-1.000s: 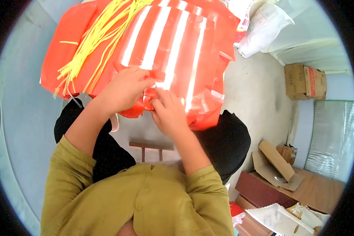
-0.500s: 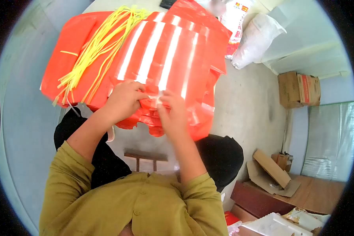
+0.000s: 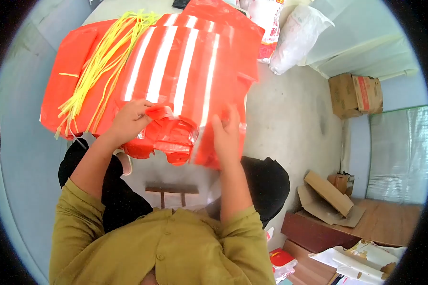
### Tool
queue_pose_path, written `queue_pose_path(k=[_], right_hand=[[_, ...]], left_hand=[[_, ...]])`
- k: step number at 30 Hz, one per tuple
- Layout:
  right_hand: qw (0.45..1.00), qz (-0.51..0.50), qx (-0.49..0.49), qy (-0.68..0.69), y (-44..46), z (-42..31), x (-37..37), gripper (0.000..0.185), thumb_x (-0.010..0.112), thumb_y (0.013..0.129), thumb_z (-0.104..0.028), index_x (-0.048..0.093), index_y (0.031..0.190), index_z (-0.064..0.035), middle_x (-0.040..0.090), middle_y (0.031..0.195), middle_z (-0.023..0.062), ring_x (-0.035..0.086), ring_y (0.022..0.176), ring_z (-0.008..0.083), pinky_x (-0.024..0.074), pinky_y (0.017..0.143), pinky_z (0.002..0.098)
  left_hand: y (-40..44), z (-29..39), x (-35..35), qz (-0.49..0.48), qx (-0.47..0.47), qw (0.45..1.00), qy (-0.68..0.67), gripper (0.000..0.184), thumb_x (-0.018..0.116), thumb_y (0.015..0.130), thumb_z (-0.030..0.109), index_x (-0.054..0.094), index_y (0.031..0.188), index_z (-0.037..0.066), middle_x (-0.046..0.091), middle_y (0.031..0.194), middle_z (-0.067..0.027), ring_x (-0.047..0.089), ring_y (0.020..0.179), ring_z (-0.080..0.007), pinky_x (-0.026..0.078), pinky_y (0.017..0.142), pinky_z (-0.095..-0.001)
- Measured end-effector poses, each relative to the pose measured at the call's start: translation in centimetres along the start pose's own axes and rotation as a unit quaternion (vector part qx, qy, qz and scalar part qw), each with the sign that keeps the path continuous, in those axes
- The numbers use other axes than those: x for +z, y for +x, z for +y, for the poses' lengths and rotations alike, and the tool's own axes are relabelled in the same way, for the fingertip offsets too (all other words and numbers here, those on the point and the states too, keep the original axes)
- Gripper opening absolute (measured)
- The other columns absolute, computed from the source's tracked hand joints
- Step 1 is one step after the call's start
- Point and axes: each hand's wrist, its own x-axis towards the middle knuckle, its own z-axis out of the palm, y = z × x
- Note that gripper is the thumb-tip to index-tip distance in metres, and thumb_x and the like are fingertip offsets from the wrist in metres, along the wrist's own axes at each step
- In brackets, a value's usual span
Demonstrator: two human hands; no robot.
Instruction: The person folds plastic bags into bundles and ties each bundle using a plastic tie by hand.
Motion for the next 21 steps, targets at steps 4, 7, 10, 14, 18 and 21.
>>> queue_pose_path(k=[4,7,10,14,18,21], right_hand=[[0.996,-0.012,-0.055,-0.062,-0.7,1.9,-0.2,0.071,0.068,0.1,-0.016,0.036,0.16,0.0017,0.035,0.168,0.0186,0.035,0.155,0.0302,0.0305,0.127,0.0449],[0.975,-0.038,-0.128,-0.176,-3.2,3.3,-1.0,0.078,0.072,0.092,-0.008,0.036,0.159,0.0021,0.033,0.169,0.0199,0.041,0.152,0.0291,0.0416,0.12,0.0441],[0.995,-0.065,-0.024,-0.075,-6.9,2.6,-1.8,0.079,0.071,0.088,0.0,0.037,0.16,-0.0009,0.032,0.17,0.0191,0.059,0.136,0.027,0.0571,0.1,0.0384],[0.988,-0.071,-0.021,-0.132,-8.2,1.9,-3.4,0.074,0.071,0.086,0.003,0.048,0.155,-0.0048,0.032,0.17,0.0171,0.071,0.106,0.0184,0.0595,0.083,0.0316],[0.989,-0.121,-0.012,-0.084,-5.8,-1.3,-2.2,0.062,0.067,0.093,0.003,0.05,0.151,-0.0015,0.058,0.143,0.0108,0.068,0.093,0.0123,0.0555,0.078,0.0274],[0.983,-0.169,-0.014,-0.064,-2.3,-3.6,0.0,0.06,0.069,0.093,0.0,0.052,0.15,-0.0034,0.065,0.132,0.0073,0.065,0.089,0.0103,0.0526,0.074,0.0262]], left_hand=[[-0.1,0.4,-0.2,-0.021,-0.016,0.999,-0.03,0.033,0.063,0.09,0.002,0.075,0.12,0.004,0.069,0.111,-0.0118,0.064,0.106,-0.0327,0.052,0.091,-0.0417],[-0.5,-0.5,0.4,0.03,0.138,0.985,0.096,0.034,0.066,0.085,0.001,0.076,0.117,0.005,0.069,0.113,-0.0097,0.064,0.108,-0.0327,0.051,0.094,-0.0444],[-1.1,1.0,-0.2,0.002,0.171,0.967,0.191,0.034,0.072,0.08,0.002,0.078,0.113,0.009,0.07,0.116,-0.0065,0.064,0.111,-0.0307,0.051,0.096,-0.0464],[-1.2,0.0,0.5,0.019,0.252,0.921,0.298,0.032,0.073,0.081,0.006,0.079,0.111,0.014,0.07,0.115,-0.0044,0.064,0.112,-0.0268,0.049,0.099,-0.0456],[-1.5,0.4,0.5,0.026,0.26,0.913,0.315,0.03,0.071,0.084,0.009,0.079,0.112,0.016,0.071,0.112,-0.0032,0.065,0.112,-0.0252,0.046,0.103,-0.0455],[-1.6,0.5,0.5,0.016,0.248,0.915,0.319,0.03,0.07,0.084,0.011,0.079,0.112,0.016,0.071,0.113,-0.0029,0.065,0.113,-0.0247,0.045,0.104,-0.0453]])
